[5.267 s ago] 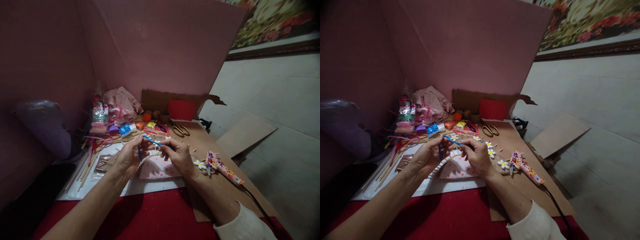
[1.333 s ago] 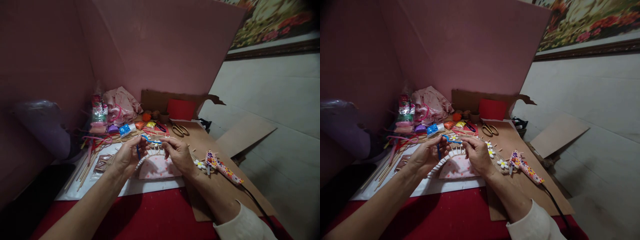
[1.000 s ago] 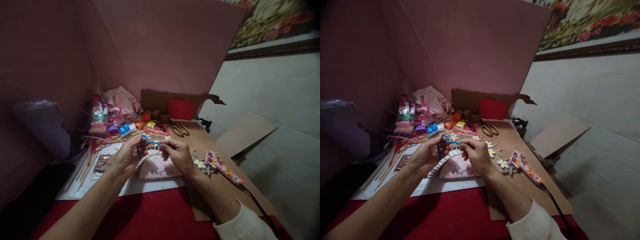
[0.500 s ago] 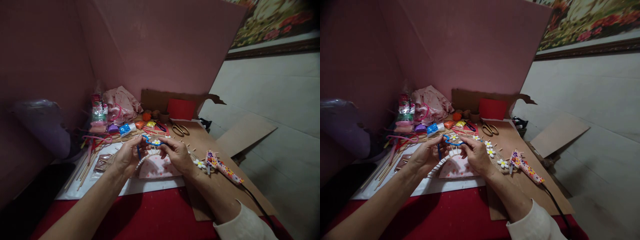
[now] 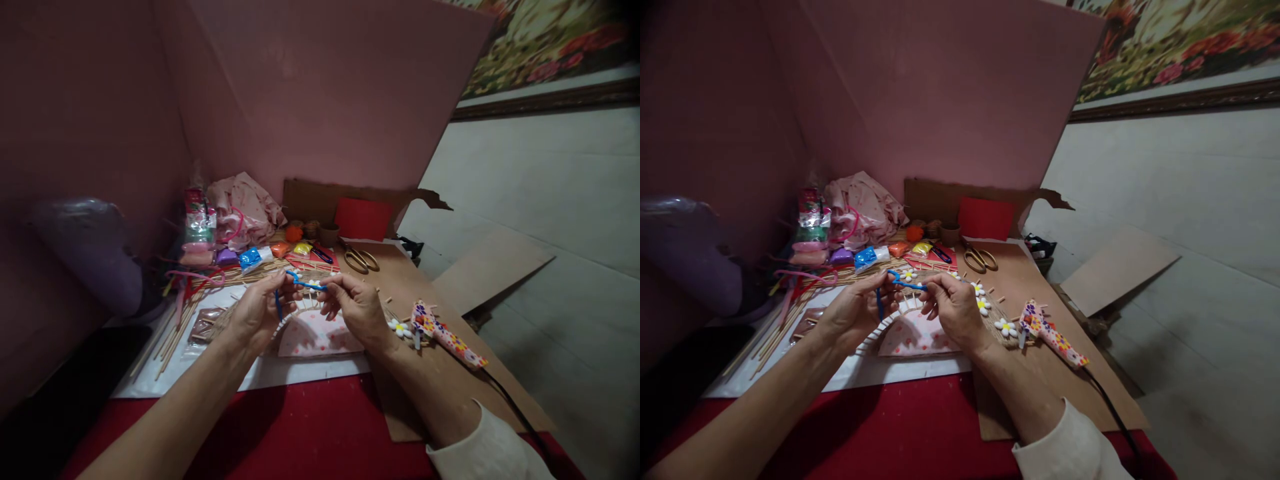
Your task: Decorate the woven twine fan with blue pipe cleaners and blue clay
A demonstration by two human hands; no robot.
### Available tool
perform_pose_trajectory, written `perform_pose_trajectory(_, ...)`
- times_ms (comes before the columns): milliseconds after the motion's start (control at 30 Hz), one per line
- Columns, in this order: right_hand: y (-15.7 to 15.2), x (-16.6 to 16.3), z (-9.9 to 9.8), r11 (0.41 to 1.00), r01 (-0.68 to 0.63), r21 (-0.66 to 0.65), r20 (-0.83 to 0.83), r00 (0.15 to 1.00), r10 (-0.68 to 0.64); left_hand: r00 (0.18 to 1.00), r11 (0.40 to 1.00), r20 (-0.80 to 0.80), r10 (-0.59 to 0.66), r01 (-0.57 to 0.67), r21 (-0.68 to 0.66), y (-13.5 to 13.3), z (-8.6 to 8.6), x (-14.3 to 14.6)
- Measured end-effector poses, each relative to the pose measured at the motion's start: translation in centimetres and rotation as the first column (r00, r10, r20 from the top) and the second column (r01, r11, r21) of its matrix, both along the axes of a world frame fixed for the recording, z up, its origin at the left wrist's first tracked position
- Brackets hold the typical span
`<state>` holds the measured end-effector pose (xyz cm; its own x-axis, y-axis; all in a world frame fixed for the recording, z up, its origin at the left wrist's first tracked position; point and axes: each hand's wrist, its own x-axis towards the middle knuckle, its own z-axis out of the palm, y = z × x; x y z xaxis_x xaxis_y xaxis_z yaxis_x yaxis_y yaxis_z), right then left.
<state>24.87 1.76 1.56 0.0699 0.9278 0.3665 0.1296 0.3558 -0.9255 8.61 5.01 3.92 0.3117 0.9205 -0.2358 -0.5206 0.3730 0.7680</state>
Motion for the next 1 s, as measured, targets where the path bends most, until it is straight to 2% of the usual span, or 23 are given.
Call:
perform_pose_trajectory(267,0.15,0.45,-0.03,0.999,0.029,0.027,0.171,0.985,-0.033,1.0,1.0,-0.006,-0.013,0.013,-0.003,0.14,-0.23,0.0)
perform_pose_trajectory(467,0.01,0.14,0.18,0.999,0.013,-0.031,0.076,0.997,-0.011,1.0,1.0,-0.008,-0.019,0.019,0.019,0.28,-0.27,0.05)
perform_pose_trajectory(667,0.14,0.26,0.18,0.999,0.037,-0.028,0.004,0.999,-0.037,1.0,1.0,-0.018,-0.016,0.016,0.007,0.23,-0.21,0.06)
perform_pose_trajectory(1000,0.01,0.13,0.37,0.999,0.033,-0.036,-0.039,0.999,-0.034,1.0,1.0,-0.017,-0.011,0.011,0.001,0.26,-0.25,0.07)
